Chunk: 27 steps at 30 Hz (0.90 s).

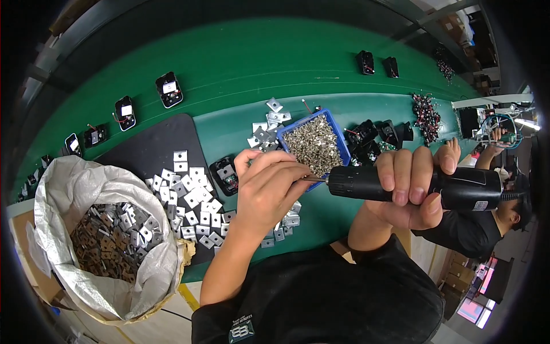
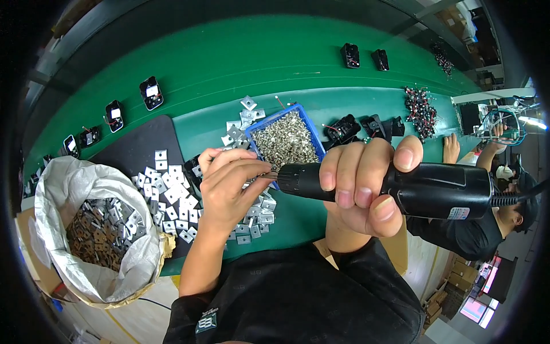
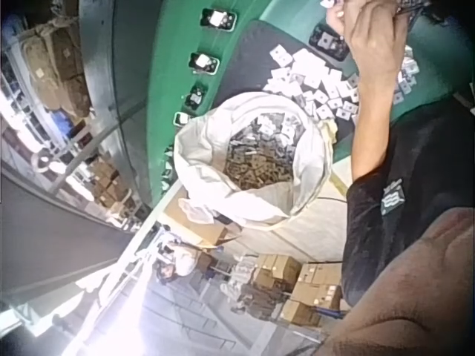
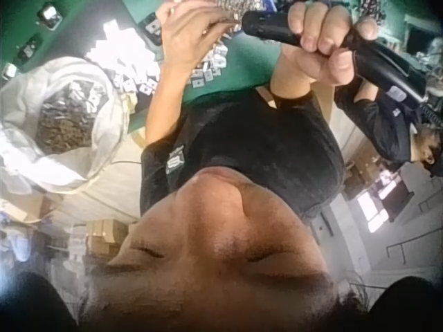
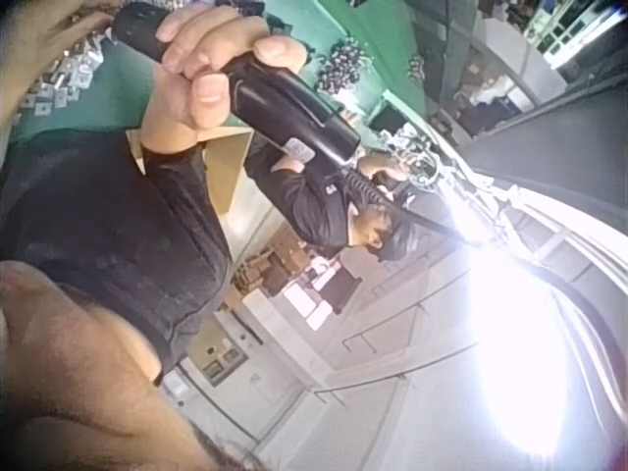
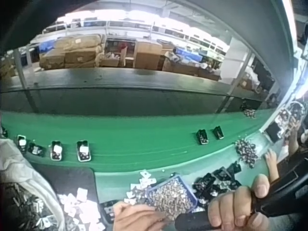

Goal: The person screws plastic casings and electronic components together using an electric screwdriver on an assembly line.

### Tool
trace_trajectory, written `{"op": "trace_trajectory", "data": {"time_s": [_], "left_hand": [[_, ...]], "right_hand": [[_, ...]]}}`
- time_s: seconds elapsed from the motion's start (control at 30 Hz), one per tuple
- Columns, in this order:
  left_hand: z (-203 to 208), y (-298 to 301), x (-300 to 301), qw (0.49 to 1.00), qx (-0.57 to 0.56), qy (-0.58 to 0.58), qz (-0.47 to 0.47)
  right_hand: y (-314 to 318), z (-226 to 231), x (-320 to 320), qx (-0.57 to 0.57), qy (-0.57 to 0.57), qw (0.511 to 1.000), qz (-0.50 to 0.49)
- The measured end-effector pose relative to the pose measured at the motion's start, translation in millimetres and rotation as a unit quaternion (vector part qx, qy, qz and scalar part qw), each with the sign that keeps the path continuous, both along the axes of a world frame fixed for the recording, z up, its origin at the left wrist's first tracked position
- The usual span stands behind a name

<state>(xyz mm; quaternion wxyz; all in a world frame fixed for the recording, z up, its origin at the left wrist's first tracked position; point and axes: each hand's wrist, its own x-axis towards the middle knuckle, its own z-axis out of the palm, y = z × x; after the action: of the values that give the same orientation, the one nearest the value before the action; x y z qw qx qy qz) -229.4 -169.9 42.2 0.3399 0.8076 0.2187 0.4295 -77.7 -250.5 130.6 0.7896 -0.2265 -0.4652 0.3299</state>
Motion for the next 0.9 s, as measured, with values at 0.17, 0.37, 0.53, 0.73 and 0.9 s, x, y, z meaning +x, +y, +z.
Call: {"op": "trace_trajectory", "data": {"time_s": [0.17, 0.37, 0.53, 0.73, 0.9], "left_hand": [[0, -1, -13, 1.000, -0.002, 0.006, 0.016], [-3, -2, -20, 1.000, 0.006, 0.002, 0.017], [-2, -2, -26, 1.000, 0.006, 0.005, 0.027], [-6, -4, -32, 0.999, -0.019, -0.009, 0.042], [-8, -4, -37, 0.998, -0.016, -0.010, 0.052]], "right_hand": [[4, -1, -9, -0.005, 0.020, 1.000, 0.000], [5, -4, -14, -0.006, 0.030, 0.999, 0.015], [9, -5, -20, -0.019, 0.030, 0.999, 0.021], [9, -7, -26, -0.015, 0.050, 0.998, 0.017], [11, -10, -31, -0.021, 0.062, 0.998, 0.000]]}}
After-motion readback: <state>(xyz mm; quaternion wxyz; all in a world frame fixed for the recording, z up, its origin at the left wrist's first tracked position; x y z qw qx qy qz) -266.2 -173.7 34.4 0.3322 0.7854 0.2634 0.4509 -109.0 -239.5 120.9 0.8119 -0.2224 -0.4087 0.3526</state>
